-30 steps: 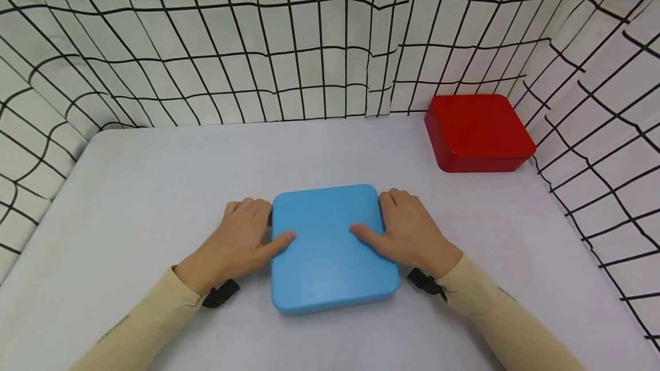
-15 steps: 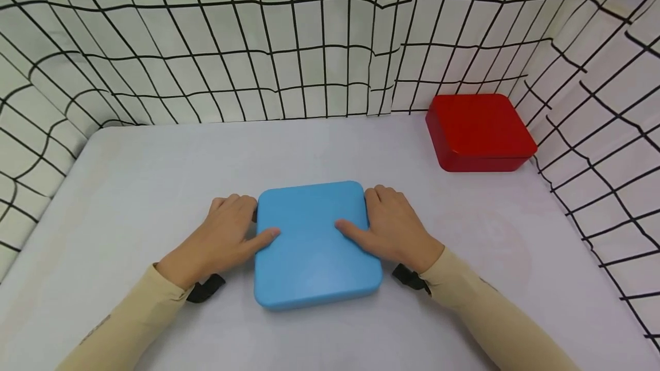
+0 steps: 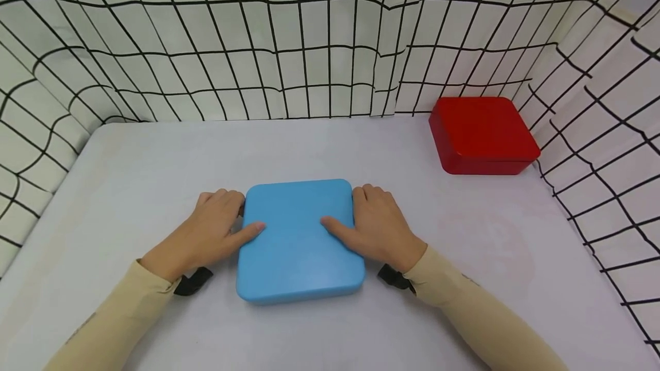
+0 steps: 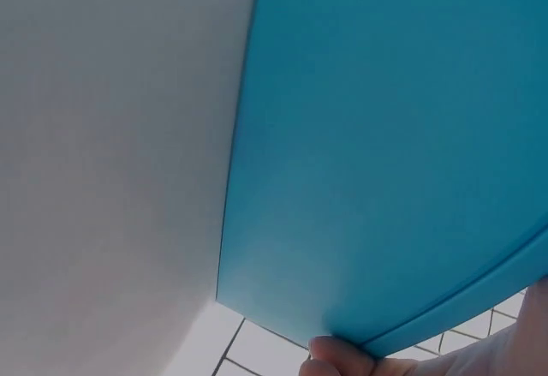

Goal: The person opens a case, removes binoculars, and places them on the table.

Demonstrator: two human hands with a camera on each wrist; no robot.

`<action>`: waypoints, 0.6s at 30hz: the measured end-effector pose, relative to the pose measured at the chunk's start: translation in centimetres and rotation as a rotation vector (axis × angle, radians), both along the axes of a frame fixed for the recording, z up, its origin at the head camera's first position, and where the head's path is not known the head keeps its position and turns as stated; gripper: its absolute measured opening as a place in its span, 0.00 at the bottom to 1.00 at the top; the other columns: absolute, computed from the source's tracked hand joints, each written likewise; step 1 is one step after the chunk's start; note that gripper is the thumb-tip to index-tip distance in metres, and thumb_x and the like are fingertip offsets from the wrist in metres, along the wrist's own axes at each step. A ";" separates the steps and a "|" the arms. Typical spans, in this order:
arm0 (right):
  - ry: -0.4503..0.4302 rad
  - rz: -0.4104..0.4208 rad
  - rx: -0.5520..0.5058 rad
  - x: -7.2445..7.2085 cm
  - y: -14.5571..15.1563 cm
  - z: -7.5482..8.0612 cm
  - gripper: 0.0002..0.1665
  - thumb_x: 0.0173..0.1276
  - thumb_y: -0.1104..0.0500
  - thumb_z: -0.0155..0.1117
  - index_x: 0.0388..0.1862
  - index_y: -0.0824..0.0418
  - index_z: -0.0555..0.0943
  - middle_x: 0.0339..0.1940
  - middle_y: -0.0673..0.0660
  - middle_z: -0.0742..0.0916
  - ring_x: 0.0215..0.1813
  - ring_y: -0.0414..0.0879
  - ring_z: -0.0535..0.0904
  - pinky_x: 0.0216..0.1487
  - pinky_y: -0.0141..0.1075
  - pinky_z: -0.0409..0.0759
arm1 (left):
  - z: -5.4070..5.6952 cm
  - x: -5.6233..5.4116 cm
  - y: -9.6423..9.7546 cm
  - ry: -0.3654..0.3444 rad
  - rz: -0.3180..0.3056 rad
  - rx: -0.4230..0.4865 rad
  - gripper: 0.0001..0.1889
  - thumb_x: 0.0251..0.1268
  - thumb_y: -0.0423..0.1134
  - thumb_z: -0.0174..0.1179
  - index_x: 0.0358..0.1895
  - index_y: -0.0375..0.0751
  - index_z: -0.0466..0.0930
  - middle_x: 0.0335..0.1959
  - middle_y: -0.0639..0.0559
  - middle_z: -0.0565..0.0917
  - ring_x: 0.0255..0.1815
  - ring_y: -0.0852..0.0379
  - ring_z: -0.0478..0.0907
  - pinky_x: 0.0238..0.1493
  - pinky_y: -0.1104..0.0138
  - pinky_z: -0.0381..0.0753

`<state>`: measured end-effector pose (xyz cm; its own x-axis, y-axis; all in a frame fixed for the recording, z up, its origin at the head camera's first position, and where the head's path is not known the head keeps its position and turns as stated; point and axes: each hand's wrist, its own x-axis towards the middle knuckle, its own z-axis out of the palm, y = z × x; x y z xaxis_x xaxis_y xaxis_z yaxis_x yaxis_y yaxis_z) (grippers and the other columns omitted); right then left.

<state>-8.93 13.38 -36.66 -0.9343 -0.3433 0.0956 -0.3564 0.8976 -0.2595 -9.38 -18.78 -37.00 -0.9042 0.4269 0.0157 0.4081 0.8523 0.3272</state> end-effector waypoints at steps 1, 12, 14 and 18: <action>-0.002 0.000 -0.001 -0.1 -0.2 0.0 0.43 0.68 0.30 0.61 0.54 0.71 0.78 0.42 0.61 0.85 0.42 0.52 0.81 0.45 0.46 0.83 | 0.0 -0.1 -0.2 0.000 0.004 -0.002 0.25 0.72 0.66 0.54 0.38 0.45 0.71 0.30 0.55 0.73 0.40 0.55 0.68 0.54 0.54 0.60; 0.014 0.006 0.013 -0.6 -2.7 0.2 0.45 0.67 0.28 0.59 0.53 0.71 0.79 0.42 0.61 0.85 0.42 0.53 0.80 0.47 0.46 0.80 | 0.4 0.0 -2.0 0.013 0.038 -0.042 0.26 0.73 0.64 0.55 0.40 0.41 0.72 0.31 0.52 0.72 0.41 0.52 0.69 0.54 0.52 0.60; 0.022 0.005 0.013 -0.6 -3.0 0.3 0.45 0.67 0.28 0.59 0.52 0.71 0.79 0.41 0.61 0.85 0.42 0.53 0.79 0.47 0.46 0.80 | 0.4 -0.1 -2.2 0.013 0.038 -0.043 0.25 0.73 0.63 0.55 0.40 0.41 0.72 0.31 0.52 0.72 0.41 0.52 0.69 0.54 0.51 0.61; 0.040 0.005 0.006 -0.8 -3.3 0.4 0.44 0.67 0.28 0.59 0.48 0.70 0.79 0.35 0.59 0.83 0.38 0.51 0.77 0.43 0.44 0.78 | 0.5 -0.5 -2.6 0.014 0.042 -0.040 0.24 0.73 0.62 0.55 0.39 0.41 0.71 0.31 0.51 0.72 0.41 0.51 0.69 0.54 0.51 0.60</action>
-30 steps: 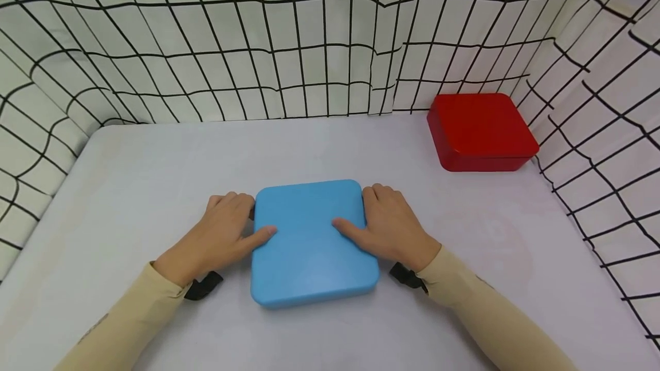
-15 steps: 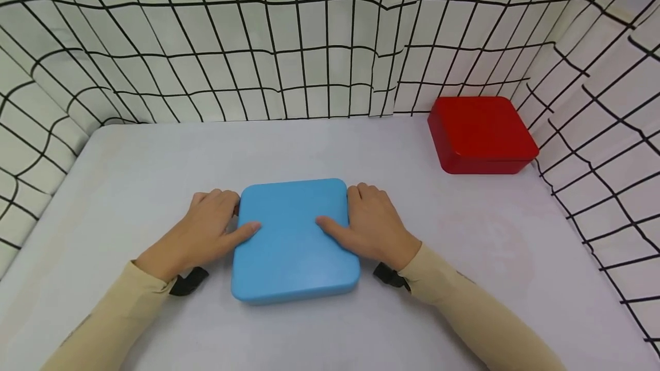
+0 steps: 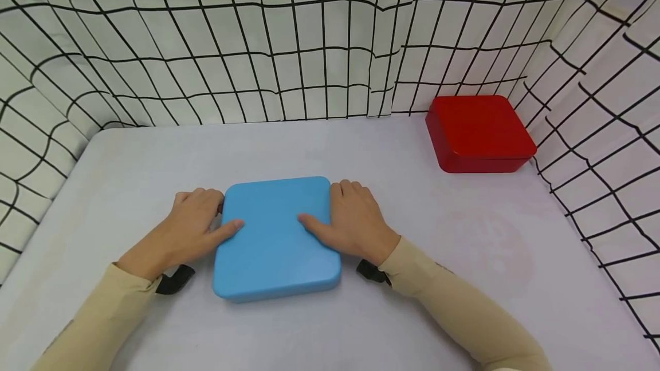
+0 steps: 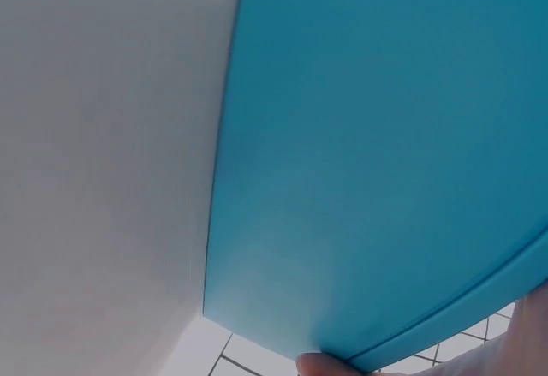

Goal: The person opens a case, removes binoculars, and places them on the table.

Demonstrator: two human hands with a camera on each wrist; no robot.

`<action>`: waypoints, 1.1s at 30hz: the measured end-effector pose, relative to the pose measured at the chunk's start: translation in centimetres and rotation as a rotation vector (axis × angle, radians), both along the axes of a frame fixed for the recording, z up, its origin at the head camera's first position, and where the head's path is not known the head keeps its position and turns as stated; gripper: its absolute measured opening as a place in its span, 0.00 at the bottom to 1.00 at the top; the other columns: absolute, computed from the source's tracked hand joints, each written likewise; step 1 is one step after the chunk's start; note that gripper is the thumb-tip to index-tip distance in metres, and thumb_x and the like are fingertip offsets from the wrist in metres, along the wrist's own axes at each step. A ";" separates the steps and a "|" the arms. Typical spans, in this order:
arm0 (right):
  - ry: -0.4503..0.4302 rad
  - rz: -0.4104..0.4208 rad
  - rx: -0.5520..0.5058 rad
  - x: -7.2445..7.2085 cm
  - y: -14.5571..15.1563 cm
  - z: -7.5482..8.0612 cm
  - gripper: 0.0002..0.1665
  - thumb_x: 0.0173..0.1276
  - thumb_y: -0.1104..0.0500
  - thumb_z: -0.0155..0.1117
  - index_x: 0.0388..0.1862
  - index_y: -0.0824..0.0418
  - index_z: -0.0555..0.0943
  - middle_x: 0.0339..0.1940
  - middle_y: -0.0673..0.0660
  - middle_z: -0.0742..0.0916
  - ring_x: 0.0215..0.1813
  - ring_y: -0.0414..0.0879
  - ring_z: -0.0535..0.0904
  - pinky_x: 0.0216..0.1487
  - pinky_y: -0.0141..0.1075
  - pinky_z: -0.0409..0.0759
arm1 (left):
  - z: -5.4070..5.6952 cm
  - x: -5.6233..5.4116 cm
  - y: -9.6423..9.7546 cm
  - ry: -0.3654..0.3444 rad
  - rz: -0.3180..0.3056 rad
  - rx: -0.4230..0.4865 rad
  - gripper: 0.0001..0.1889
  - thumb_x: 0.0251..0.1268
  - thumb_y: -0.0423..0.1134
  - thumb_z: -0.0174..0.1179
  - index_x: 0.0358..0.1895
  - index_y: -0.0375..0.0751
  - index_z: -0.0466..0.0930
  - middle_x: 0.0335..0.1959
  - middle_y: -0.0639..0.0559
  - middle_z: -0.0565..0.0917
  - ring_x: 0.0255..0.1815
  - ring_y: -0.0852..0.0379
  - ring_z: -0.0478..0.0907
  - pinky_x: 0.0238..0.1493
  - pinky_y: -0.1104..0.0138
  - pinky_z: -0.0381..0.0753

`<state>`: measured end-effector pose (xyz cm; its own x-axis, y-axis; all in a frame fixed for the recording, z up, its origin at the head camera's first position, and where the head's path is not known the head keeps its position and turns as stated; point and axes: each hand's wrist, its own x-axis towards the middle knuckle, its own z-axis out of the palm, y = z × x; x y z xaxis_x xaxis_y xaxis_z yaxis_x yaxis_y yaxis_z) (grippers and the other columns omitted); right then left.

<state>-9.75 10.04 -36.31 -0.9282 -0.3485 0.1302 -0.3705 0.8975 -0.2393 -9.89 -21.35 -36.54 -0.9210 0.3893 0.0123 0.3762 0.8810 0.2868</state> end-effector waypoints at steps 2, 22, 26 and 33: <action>0.003 0.001 0.000 -0.1 -0.2 0.0 0.44 0.67 0.28 0.59 0.48 0.70 0.79 0.34 0.59 0.82 0.37 0.51 0.77 0.43 0.44 0.77 | -0.1 -0.2 -0.2 -0.003 0.005 0.007 0.24 0.74 0.61 0.55 0.39 0.41 0.71 0.30 0.51 0.71 0.41 0.51 0.69 0.55 0.52 0.60; 0.010 0.030 0.023 -1.2 -3.0 -0.1 0.45 0.69 0.26 0.55 0.48 0.70 0.79 0.37 0.59 0.83 0.41 0.52 0.77 0.49 0.45 0.78 | 1.0 -0.3 -1.8 -0.064 0.100 -0.021 0.31 0.74 0.66 0.51 0.45 0.35 0.73 0.36 0.45 0.76 0.47 0.44 0.73 0.54 0.46 0.61; 0.013 0.030 0.019 -1.4 -3.3 0.0 0.44 0.69 0.27 0.55 0.48 0.70 0.79 0.35 0.59 0.82 0.41 0.52 0.77 0.49 0.45 0.77 | 1.0 -0.4 -2.0 -0.085 0.115 -0.008 0.33 0.74 0.66 0.50 0.47 0.33 0.73 0.36 0.44 0.76 0.49 0.43 0.73 0.54 0.47 0.60; -0.006 0.029 0.009 -1.7 -3.9 0.0 0.45 0.69 0.26 0.54 0.49 0.69 0.79 0.37 0.59 0.83 0.42 0.52 0.77 0.47 0.44 0.77 | 1.1 -0.5 -2.6 -0.090 0.134 -0.011 0.34 0.74 0.67 0.51 0.47 0.32 0.72 0.35 0.43 0.76 0.47 0.43 0.73 0.55 0.45 0.60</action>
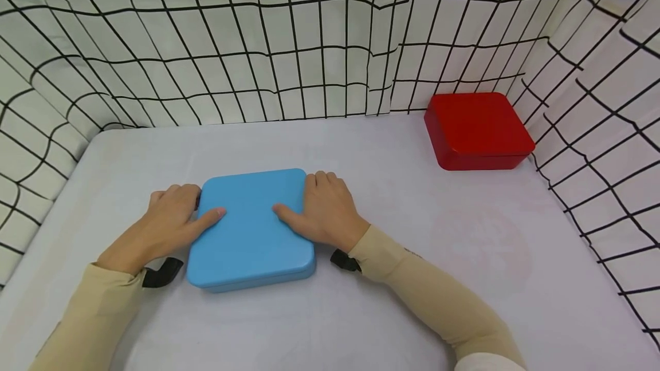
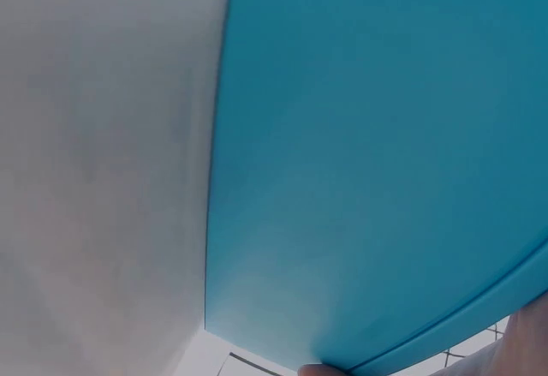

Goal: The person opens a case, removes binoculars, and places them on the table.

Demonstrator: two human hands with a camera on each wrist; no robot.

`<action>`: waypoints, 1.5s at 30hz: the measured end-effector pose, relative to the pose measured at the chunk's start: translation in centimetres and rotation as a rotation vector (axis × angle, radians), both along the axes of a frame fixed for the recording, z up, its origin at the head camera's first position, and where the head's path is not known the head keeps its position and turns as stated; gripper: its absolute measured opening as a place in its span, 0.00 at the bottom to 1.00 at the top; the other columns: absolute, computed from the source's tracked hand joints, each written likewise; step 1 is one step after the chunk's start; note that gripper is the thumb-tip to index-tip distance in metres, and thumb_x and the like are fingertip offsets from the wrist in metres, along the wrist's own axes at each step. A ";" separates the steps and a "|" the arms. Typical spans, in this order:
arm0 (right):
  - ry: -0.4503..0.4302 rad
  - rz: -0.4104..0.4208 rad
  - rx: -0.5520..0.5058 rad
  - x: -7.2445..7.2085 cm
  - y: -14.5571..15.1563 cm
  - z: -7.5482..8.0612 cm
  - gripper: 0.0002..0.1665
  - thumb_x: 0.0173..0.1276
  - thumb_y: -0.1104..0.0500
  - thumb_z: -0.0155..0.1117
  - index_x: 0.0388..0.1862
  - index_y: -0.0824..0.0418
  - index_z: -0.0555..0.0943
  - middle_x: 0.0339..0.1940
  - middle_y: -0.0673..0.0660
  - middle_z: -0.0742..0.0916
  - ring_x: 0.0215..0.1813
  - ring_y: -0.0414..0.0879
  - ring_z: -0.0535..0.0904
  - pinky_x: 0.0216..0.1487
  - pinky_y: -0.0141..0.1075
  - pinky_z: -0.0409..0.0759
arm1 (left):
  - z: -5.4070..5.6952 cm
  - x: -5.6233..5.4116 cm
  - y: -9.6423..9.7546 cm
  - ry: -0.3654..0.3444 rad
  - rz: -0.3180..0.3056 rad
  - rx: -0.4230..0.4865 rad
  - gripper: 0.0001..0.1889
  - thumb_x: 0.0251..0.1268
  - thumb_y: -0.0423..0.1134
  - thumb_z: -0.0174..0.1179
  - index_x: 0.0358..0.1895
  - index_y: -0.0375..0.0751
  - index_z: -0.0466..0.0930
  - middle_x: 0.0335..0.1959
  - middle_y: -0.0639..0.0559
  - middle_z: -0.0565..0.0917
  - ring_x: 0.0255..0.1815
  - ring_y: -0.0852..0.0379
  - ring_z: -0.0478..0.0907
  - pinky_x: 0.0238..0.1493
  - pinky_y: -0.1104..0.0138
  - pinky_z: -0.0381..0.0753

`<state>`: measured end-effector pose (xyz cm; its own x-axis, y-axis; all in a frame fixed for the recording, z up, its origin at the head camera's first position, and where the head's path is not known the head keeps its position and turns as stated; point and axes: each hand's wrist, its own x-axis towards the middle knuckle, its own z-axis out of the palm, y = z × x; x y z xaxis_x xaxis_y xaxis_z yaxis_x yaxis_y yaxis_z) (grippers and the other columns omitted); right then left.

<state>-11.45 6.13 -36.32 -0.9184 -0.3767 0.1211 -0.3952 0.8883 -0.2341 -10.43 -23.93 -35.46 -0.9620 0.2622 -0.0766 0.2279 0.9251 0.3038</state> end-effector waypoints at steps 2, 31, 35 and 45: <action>-0.006 0.001 0.002 -0.1 -0.3 0.0 0.45 0.70 0.26 0.54 0.49 0.69 0.79 0.37 0.59 0.82 0.41 0.52 0.76 0.47 0.44 0.76 | 0.0 0.0 -0.2 0.001 0.006 0.002 0.34 0.73 0.67 0.51 0.47 0.32 0.73 0.35 0.43 0.76 0.47 0.42 0.73 0.54 0.45 0.60; -0.024 0.000 -0.001 -1.8 -2.8 -0.3 0.45 0.70 0.24 0.50 0.49 0.67 0.79 0.38 0.57 0.82 0.43 0.51 0.77 0.49 0.43 0.77 | 0.0 -1.4 -2.2 0.011 0.037 0.027 0.30 0.75 0.64 0.51 0.40 0.34 0.72 0.28 0.46 0.71 0.40 0.44 0.70 0.48 0.49 0.58; -0.017 0.000 0.004 -2.1 -3.0 -0.3 0.45 0.70 0.24 0.50 0.49 0.67 0.79 0.37 0.57 0.82 0.43 0.50 0.77 0.48 0.43 0.77 | 0.0 -1.7 -2.4 0.019 0.037 0.030 0.29 0.74 0.63 0.52 0.39 0.35 0.72 0.27 0.46 0.70 0.39 0.44 0.70 0.47 0.49 0.57; -0.050 -0.008 -0.017 -2.5 -3.7 -0.2 0.44 0.70 0.24 0.50 0.49 0.66 0.78 0.37 0.56 0.80 0.43 0.50 0.75 0.51 0.43 0.76 | -0.4 -2.2 -3.1 0.041 0.045 0.046 0.27 0.75 0.61 0.52 0.38 0.34 0.72 0.26 0.46 0.71 0.38 0.44 0.71 0.46 0.48 0.57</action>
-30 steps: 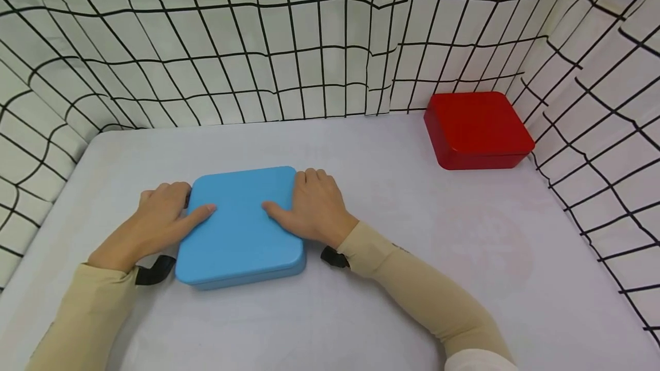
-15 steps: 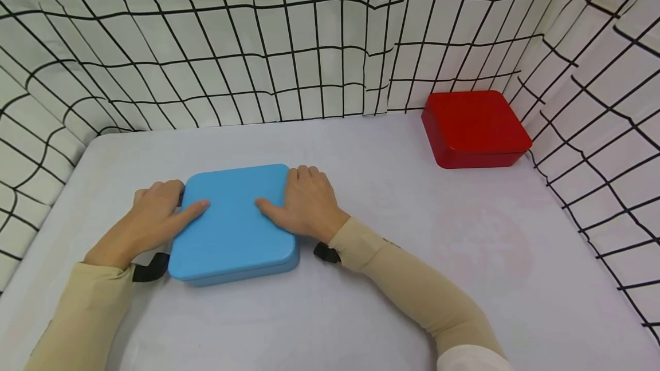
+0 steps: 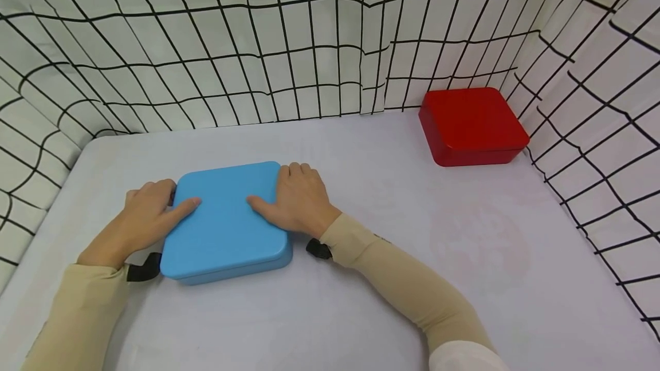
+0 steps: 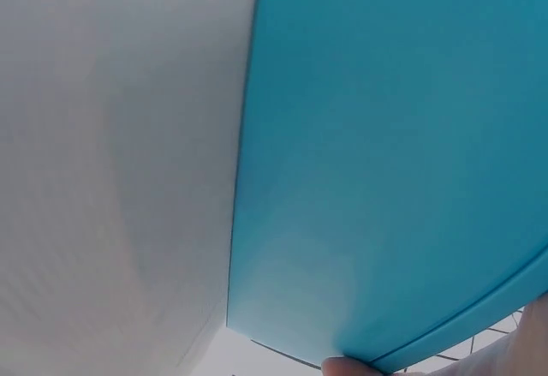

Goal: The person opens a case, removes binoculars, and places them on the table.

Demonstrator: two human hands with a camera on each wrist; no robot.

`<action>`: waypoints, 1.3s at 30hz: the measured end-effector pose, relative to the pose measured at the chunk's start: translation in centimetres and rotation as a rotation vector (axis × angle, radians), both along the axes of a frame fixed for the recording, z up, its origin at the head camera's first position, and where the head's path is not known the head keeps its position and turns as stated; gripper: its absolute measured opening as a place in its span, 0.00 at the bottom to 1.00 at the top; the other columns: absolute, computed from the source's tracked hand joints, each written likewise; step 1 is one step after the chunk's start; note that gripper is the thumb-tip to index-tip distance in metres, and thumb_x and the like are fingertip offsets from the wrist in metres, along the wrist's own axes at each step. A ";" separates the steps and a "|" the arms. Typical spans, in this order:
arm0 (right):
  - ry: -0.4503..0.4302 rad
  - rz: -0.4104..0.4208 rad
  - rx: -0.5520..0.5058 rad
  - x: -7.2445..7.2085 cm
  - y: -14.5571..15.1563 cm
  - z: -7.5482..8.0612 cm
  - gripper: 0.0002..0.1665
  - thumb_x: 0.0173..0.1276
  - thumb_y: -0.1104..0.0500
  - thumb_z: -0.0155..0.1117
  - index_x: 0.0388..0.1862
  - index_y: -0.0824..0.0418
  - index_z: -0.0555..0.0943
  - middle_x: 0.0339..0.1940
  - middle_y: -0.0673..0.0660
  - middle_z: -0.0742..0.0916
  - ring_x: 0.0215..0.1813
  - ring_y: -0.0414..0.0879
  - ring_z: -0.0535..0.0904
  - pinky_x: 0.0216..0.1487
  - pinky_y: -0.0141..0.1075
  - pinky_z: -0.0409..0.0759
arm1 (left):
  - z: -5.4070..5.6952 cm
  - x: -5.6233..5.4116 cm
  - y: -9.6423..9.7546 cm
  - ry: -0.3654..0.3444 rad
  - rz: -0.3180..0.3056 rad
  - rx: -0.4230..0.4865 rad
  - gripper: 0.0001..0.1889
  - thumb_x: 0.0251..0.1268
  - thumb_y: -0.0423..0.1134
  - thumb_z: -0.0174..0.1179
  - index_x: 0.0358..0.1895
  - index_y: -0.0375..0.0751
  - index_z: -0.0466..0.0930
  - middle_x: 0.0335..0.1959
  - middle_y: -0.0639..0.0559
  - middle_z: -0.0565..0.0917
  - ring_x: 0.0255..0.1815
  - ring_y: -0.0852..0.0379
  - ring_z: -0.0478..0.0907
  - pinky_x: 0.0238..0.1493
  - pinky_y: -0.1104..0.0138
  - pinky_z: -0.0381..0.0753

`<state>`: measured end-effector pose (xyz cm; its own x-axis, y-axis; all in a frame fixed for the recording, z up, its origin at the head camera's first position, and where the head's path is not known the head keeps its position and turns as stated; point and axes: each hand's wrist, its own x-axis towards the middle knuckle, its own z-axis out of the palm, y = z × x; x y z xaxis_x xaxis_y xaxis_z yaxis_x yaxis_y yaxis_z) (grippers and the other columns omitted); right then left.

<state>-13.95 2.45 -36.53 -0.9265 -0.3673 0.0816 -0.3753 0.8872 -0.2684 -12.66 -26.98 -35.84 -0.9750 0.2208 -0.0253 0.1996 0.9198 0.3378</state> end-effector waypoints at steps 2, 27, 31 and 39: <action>0.005 0.000 0.006 -0.1 -0.1 0.0 0.44 0.70 0.24 0.50 0.49 0.66 0.78 0.36 0.55 0.80 0.42 0.50 0.75 0.50 0.43 0.76 | -0.1 0.0 -0.1 0.000 0.002 0.002 0.27 0.76 0.61 0.51 0.37 0.35 0.72 0.26 0.46 0.70 0.38 0.44 0.71 0.46 0.49 0.57; 0.017 0.002 0.011 -0.3 -0.5 -0.1 0.45 0.70 0.25 0.50 0.51 0.67 0.79 0.41 0.58 0.84 0.46 0.52 0.79 0.51 0.44 0.78 | -0.3 -0.3 -0.5 0.011 0.008 0.008 0.26 0.76 0.61 0.49 0.33 0.38 0.68 0.25 0.47 0.69 0.35 0.46 0.69 0.43 0.51 0.55; 0.029 0.000 0.000 -0.3 -0.6 -0.2 0.44 0.70 0.26 0.50 0.50 0.66 0.79 0.40 0.58 0.84 0.45 0.51 0.79 0.49 0.43 0.78 | -0.4 -0.4 -0.5 0.037 0.015 0.037 0.25 0.77 0.58 0.50 0.34 0.36 0.69 0.26 0.45 0.70 0.35 0.46 0.68 0.42 0.52 0.54; 0.004 -0.010 -0.011 -0.2 -0.7 0.0 0.45 0.70 0.26 0.51 0.52 0.68 0.78 0.43 0.59 0.85 0.47 0.52 0.80 0.52 0.44 0.79 | -0.4 -0.4 -0.5 0.044 0.021 0.048 0.24 0.77 0.56 0.49 0.37 0.34 0.70 0.27 0.44 0.71 0.35 0.45 0.69 0.42 0.54 0.55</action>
